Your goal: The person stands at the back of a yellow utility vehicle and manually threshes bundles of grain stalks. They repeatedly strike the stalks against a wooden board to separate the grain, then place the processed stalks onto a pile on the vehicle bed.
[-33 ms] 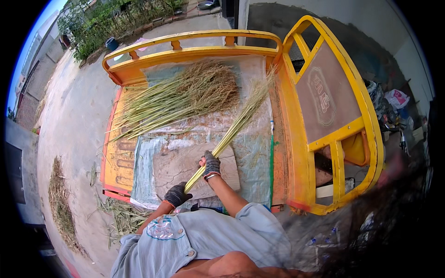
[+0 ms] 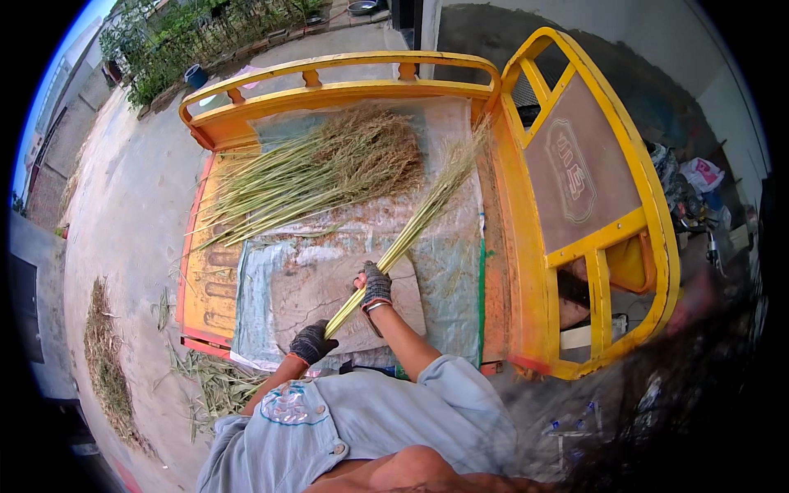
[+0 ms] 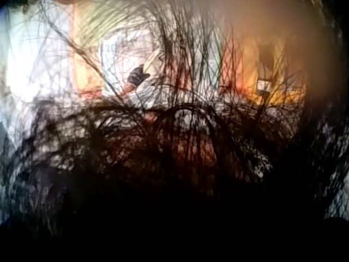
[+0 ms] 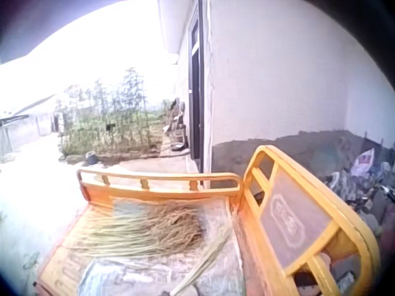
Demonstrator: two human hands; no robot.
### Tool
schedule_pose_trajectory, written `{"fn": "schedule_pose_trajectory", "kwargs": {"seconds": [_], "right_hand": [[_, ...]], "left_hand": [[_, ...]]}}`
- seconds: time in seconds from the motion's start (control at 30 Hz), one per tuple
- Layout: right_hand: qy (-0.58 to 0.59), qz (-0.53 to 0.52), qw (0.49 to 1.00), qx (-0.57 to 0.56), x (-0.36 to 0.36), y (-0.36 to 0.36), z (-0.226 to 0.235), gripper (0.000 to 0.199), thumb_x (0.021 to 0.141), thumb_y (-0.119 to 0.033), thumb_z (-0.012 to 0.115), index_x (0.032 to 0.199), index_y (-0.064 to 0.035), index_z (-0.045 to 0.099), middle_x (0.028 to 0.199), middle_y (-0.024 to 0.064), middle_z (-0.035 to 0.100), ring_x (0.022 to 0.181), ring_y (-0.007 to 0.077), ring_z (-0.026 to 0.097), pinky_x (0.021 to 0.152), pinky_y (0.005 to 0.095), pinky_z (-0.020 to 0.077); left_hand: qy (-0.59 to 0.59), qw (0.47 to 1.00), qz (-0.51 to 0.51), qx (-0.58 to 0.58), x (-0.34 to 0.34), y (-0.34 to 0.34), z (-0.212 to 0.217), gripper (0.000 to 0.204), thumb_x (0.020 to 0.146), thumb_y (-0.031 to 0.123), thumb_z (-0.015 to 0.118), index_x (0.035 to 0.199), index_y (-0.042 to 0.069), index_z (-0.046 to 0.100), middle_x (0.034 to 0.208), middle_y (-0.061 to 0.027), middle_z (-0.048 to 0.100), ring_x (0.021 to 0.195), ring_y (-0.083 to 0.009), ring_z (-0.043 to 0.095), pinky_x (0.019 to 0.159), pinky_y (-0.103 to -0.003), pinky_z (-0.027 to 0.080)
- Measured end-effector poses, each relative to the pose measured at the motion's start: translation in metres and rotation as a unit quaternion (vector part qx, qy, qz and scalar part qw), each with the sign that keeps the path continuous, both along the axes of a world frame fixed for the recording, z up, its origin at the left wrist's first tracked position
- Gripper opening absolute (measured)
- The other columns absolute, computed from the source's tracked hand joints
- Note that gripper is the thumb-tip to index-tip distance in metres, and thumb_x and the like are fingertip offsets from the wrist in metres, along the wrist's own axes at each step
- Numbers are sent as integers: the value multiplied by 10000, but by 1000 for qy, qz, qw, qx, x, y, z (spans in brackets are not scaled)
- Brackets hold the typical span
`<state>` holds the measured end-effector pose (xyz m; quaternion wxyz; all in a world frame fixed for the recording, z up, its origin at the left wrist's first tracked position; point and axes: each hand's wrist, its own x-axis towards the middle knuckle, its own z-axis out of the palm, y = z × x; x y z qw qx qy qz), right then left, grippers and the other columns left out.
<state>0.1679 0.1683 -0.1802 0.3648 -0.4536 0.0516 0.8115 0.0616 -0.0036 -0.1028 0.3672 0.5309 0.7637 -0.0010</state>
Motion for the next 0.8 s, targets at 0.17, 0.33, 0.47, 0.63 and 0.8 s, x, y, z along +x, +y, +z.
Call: {"fn": "schedule_pose_trajectory", "kwargs": {"seconds": [0.17,0.33,0.47,0.63,0.8], "right_hand": [[-25,-53,998,14,-32,98,-12,131,876,-157,519,885,-123,392,468,15,360,338,147,322,307,297,285],[-71,-89,993,-29,-63,183,-25,149,870,-180,563,911,-100,444,496,45,403,363,182,388,362,351,366],[-155,-107,982,-8,-46,258,-100,185,862,-207,590,916,-103,446,524,50,418,389,189,400,390,366,382],[-221,-67,973,-25,-52,275,-127,385,836,-271,610,1104,-49,445,747,115,513,581,247,484,530,407,438],[-503,142,853,16,0,291,-156,705,775,-434,635,1288,1,422,1279,217,468,1125,344,501,895,433,451]], "left_hand": [[30,997,-4,70,-53,41,-11,488,678,336,710,1060,71,559,920,-200,627,870,-362,606,751,-450,483],[70,990,-62,102,-97,128,-35,457,725,282,656,1111,84,515,941,-199,623,887,-367,602,761,-458,484],[56,985,-97,131,-105,195,-82,411,741,256,630,1096,85,514,937,-201,622,877,-370,601,757,-466,480],[34,986,-113,114,-128,236,-132,377,768,264,603,1100,106,520,959,-207,615,898,-377,594,766,-466,476],[54,988,-130,70,-129,275,-185,375,794,266,558,1124,92,526,998,-205,610,940,-373,584,810,-454,466]]}}
